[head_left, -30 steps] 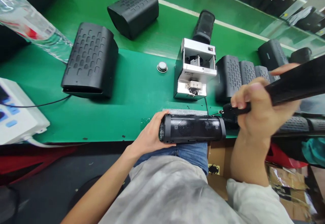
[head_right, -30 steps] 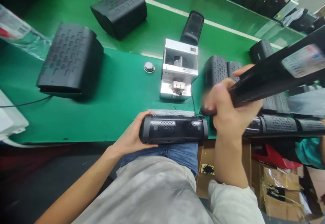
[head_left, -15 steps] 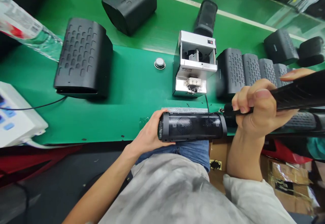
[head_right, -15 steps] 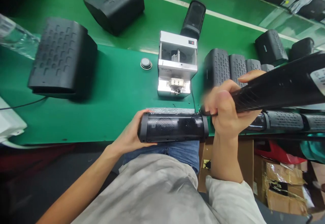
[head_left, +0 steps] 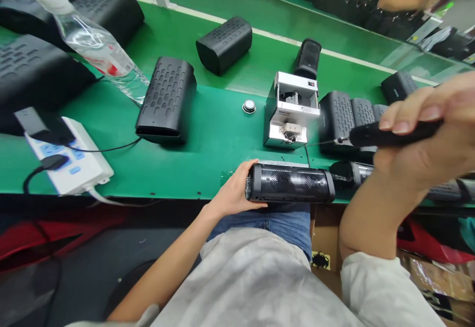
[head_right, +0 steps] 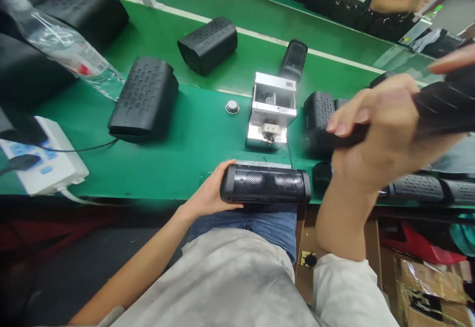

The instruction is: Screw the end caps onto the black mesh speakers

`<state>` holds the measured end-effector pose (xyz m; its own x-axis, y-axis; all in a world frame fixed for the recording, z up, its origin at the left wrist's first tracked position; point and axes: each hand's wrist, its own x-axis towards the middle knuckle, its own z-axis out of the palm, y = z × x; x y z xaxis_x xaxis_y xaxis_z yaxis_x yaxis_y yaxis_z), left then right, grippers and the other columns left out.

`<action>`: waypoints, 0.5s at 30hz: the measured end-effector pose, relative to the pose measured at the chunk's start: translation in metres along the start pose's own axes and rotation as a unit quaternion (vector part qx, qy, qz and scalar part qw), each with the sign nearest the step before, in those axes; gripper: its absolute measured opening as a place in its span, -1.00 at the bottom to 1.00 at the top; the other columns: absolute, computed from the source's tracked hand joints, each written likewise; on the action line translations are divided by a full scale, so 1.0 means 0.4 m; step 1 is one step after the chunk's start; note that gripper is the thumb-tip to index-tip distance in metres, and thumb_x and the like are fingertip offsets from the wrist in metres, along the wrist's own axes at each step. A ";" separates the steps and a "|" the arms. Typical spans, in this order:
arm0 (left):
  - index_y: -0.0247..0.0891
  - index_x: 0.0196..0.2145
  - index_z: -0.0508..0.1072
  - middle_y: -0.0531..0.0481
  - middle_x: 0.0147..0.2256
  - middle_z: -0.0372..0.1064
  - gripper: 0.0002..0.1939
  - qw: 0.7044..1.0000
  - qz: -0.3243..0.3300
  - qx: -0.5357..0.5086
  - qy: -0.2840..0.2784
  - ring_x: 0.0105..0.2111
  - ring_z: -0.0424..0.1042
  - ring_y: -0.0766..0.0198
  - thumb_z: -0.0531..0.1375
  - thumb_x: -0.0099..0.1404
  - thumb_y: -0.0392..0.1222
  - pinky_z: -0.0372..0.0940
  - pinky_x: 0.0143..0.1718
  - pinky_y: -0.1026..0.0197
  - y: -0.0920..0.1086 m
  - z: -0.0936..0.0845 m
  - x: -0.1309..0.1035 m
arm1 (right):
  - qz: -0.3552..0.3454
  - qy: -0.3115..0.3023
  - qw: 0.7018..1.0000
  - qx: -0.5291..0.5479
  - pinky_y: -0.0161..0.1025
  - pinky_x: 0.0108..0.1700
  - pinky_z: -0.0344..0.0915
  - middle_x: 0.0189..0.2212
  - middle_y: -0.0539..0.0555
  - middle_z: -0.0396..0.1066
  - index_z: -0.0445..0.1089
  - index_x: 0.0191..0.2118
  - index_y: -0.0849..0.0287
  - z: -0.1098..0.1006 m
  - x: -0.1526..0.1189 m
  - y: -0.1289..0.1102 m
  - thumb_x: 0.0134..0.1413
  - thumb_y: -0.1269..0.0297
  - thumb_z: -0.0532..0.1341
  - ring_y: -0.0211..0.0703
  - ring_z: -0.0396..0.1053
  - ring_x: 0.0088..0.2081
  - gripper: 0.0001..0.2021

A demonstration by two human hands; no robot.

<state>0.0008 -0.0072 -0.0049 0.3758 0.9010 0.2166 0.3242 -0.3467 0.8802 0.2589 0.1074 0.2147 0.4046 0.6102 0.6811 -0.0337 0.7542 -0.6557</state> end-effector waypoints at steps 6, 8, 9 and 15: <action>-0.10 0.60 0.05 -0.42 0.49 0.27 0.27 1.000 -0.010 0.004 -0.004 0.52 0.37 -0.37 0.65 0.20 0.17 0.34 0.54 -0.44 -0.004 -0.001 -0.003 | -0.091 -0.084 0.992 -0.003 -0.36 -0.59 0.15 -0.51 -0.24 0.21 0.33 0.03 0.05 0.121 -0.024 0.121 0.25 0.38 0.29 -0.38 0.17 -0.64 -0.72; -0.10 0.60 0.05 -0.42 0.49 0.27 0.28 1.000 -0.012 0.003 -0.003 0.52 0.36 -0.37 0.66 0.19 0.17 0.35 0.54 -0.43 -0.005 0.001 -0.004 | -0.081 -0.098 0.991 -0.030 -0.30 -0.58 0.17 -0.50 -0.23 0.17 0.33 0.04 0.04 0.128 -0.027 0.140 0.27 0.36 0.31 -0.35 0.17 -0.64 -0.72; -0.09 0.60 0.05 -0.41 0.49 0.27 0.28 1.000 -0.012 0.002 -0.002 0.52 0.37 -0.37 0.66 0.19 0.17 0.35 0.54 -0.44 -0.006 0.001 -0.004 | -0.077 -0.100 0.991 -0.039 -0.27 -0.58 0.17 -0.49 -0.22 0.18 0.33 0.05 0.04 0.128 -0.027 0.145 0.27 0.37 0.30 -0.34 0.18 -0.64 -0.72; -0.06 0.60 0.04 -0.40 0.49 0.27 0.28 1.000 -0.009 0.004 0.000 0.51 0.38 -0.37 0.67 0.18 0.15 0.35 0.54 -0.45 -0.003 0.001 -0.004 | -0.023 -0.106 0.991 -0.072 -0.22 -0.56 0.16 -0.50 -0.20 0.13 0.30 0.05 -0.01 0.112 -0.028 0.151 0.29 0.36 0.28 -0.27 0.18 -0.61 -0.72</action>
<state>0.0003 -0.0083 -0.0064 0.3700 0.9072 0.2004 0.3381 -0.3324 0.8805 0.2115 0.1570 0.1819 0.2006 0.6250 0.7544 0.1177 0.7491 -0.6519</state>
